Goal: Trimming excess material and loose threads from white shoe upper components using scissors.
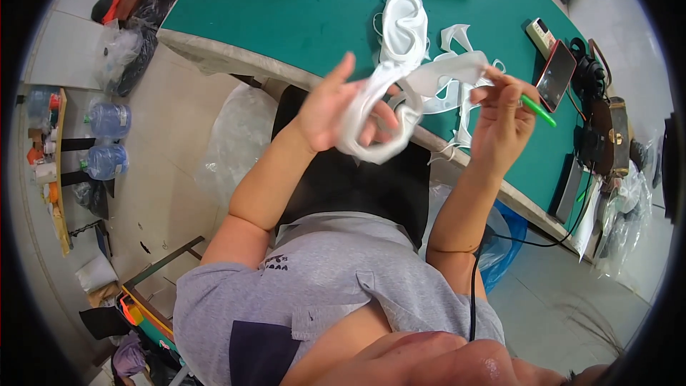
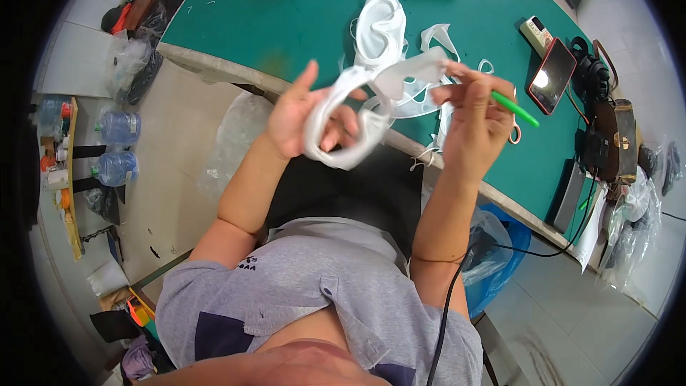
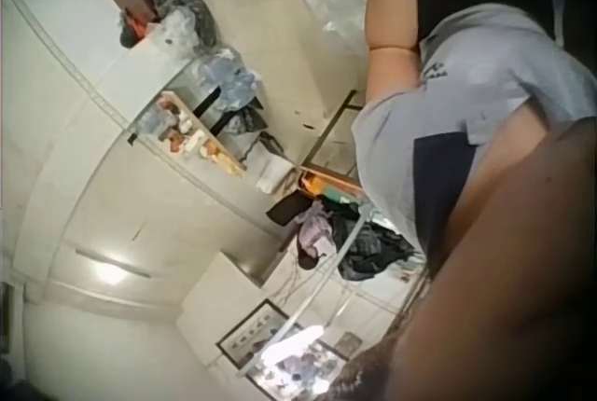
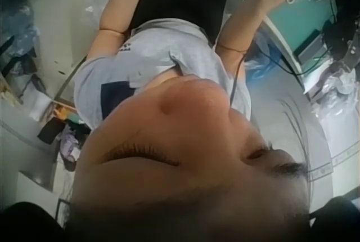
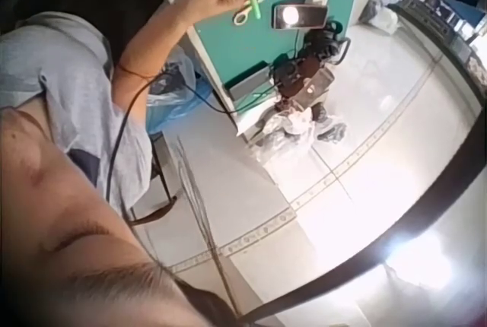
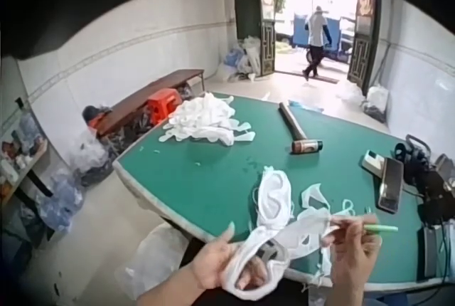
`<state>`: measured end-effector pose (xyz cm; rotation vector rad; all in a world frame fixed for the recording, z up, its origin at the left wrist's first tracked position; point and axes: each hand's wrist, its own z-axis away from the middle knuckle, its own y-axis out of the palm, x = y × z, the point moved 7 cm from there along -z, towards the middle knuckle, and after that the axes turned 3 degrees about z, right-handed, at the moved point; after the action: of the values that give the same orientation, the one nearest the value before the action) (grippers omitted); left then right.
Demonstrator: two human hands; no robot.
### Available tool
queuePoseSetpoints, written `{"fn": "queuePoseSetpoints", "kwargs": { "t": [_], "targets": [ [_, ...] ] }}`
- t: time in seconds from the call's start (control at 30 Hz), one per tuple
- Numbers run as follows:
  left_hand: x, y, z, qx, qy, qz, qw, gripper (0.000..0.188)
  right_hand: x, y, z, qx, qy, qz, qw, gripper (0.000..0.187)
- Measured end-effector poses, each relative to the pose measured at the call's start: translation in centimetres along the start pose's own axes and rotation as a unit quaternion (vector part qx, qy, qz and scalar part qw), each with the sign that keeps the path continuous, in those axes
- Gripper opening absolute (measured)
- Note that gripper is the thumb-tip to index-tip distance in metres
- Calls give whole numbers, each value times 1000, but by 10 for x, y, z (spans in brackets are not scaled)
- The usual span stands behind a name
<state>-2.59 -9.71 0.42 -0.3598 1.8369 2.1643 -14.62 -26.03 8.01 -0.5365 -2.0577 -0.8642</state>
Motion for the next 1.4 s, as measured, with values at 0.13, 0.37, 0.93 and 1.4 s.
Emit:
{"fn": "queuePoseSetpoints", "kwargs": {
  "t": [0.13,0.37,0.93,1.4],
  "targets": [
    [15,15,-27,-42,-63,-186,980,59,0,33,17,115,42,-51,991,20],
    [-15,11,-33,-84,145,-160,973,33,9,-35,-6,-31,-9,-351,936,19],
    [-4,16,-33,-93,174,-97,976,32,3,26,10,28,-21,410,911,18],
    [-12,31,-32,-216,273,-488,801,25,15,60,-17,46,-152,471,868,8]
  ]
}}
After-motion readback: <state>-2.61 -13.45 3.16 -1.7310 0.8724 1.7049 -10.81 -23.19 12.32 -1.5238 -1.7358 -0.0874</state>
